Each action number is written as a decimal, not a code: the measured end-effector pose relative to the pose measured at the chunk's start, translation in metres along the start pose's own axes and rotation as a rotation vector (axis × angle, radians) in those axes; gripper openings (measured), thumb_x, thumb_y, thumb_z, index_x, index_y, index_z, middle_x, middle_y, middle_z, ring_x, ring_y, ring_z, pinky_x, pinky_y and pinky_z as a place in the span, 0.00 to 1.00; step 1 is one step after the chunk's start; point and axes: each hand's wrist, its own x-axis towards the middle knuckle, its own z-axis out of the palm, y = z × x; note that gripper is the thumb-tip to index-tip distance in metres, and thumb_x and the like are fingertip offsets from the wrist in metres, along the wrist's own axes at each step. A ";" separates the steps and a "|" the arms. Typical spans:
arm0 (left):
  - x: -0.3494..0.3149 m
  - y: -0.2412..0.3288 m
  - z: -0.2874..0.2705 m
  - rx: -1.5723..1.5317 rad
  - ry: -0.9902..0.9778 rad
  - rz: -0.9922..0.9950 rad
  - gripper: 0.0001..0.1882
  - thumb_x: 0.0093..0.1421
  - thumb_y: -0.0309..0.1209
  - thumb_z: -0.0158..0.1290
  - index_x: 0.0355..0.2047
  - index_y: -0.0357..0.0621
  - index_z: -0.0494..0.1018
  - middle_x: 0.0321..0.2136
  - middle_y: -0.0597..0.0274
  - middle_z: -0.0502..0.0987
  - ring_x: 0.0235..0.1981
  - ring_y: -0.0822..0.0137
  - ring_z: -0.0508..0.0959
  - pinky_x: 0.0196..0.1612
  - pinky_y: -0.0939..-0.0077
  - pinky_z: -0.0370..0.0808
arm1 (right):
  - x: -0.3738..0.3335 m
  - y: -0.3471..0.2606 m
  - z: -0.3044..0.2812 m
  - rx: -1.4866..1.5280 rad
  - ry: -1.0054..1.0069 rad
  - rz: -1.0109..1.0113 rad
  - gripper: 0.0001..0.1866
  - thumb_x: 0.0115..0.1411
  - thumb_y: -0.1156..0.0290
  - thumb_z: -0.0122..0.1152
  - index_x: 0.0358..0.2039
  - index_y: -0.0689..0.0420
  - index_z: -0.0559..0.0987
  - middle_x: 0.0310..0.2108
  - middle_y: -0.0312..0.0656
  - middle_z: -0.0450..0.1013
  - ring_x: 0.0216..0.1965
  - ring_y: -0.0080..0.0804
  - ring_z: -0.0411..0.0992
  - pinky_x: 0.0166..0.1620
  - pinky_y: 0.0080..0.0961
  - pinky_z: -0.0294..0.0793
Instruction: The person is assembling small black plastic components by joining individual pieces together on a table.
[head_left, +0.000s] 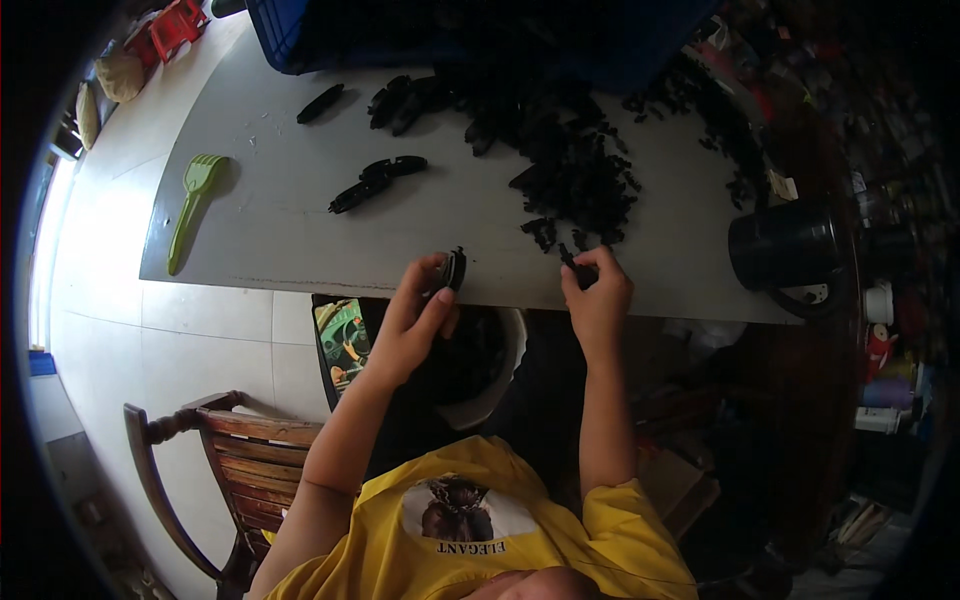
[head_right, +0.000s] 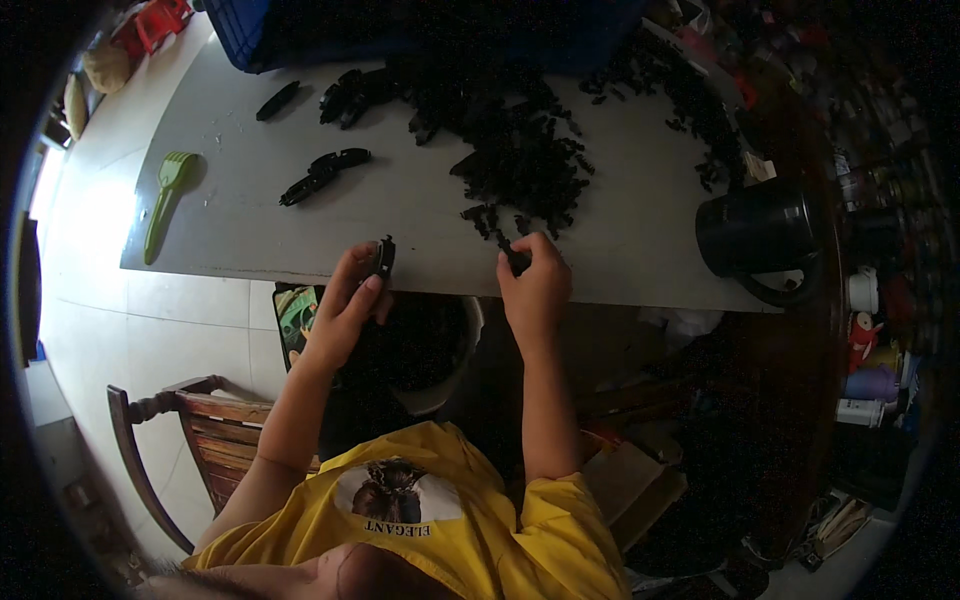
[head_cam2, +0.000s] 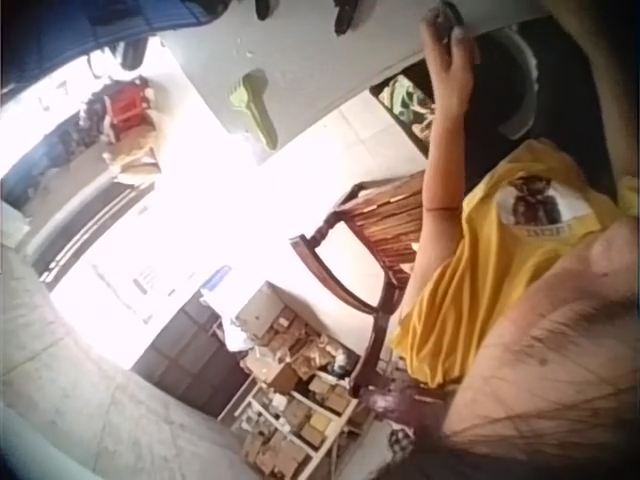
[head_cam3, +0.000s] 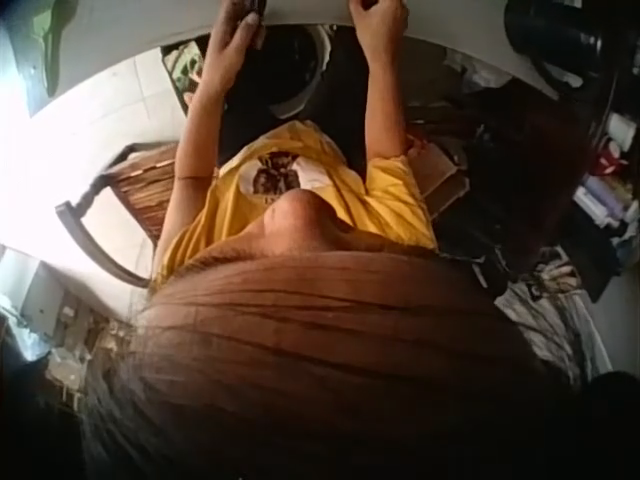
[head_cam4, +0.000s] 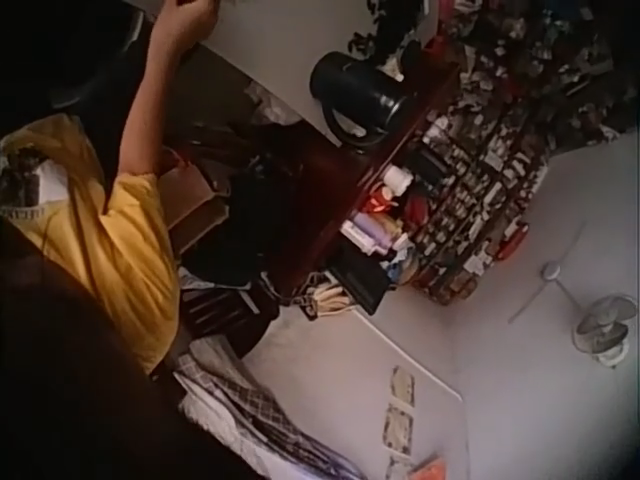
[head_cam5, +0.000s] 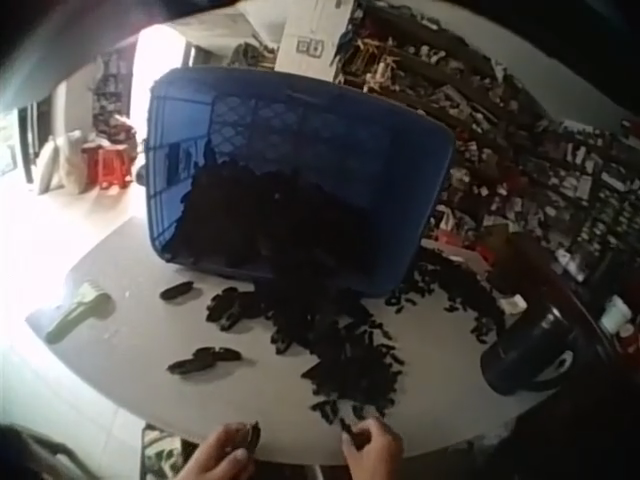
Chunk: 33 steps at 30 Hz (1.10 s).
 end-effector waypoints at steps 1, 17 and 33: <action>-0.001 0.000 0.002 -0.013 -0.030 -0.045 0.18 0.63 0.29 0.40 0.53 0.40 0.56 0.31 0.64 0.65 0.22 0.77 0.64 0.27 0.85 0.61 | -0.003 -0.002 -0.002 0.001 -0.003 0.004 0.08 0.48 0.77 0.62 0.28 0.60 0.71 0.28 0.40 0.72 0.32 0.27 0.72 0.23 0.23 0.68; -0.011 -0.003 0.016 -0.146 -0.057 -0.201 0.18 0.65 0.30 0.38 0.54 0.42 0.56 0.30 0.66 0.66 0.23 0.81 0.61 0.25 0.90 0.60 | -0.047 -0.053 -0.003 0.923 -0.516 0.191 0.04 0.51 0.81 0.59 0.29 0.63 0.74 0.24 0.35 0.68 0.16 0.17 0.65 0.20 0.12 0.64; -0.023 0.001 0.010 0.432 -0.275 0.214 0.33 0.57 0.20 0.40 0.62 0.37 0.43 0.55 0.44 0.59 0.56 0.51 0.63 0.56 0.69 0.59 | -0.064 -0.056 0.014 1.145 -0.459 0.421 0.08 0.52 0.74 0.61 0.30 0.62 0.72 0.22 0.35 0.70 0.21 0.19 0.68 0.20 0.15 0.66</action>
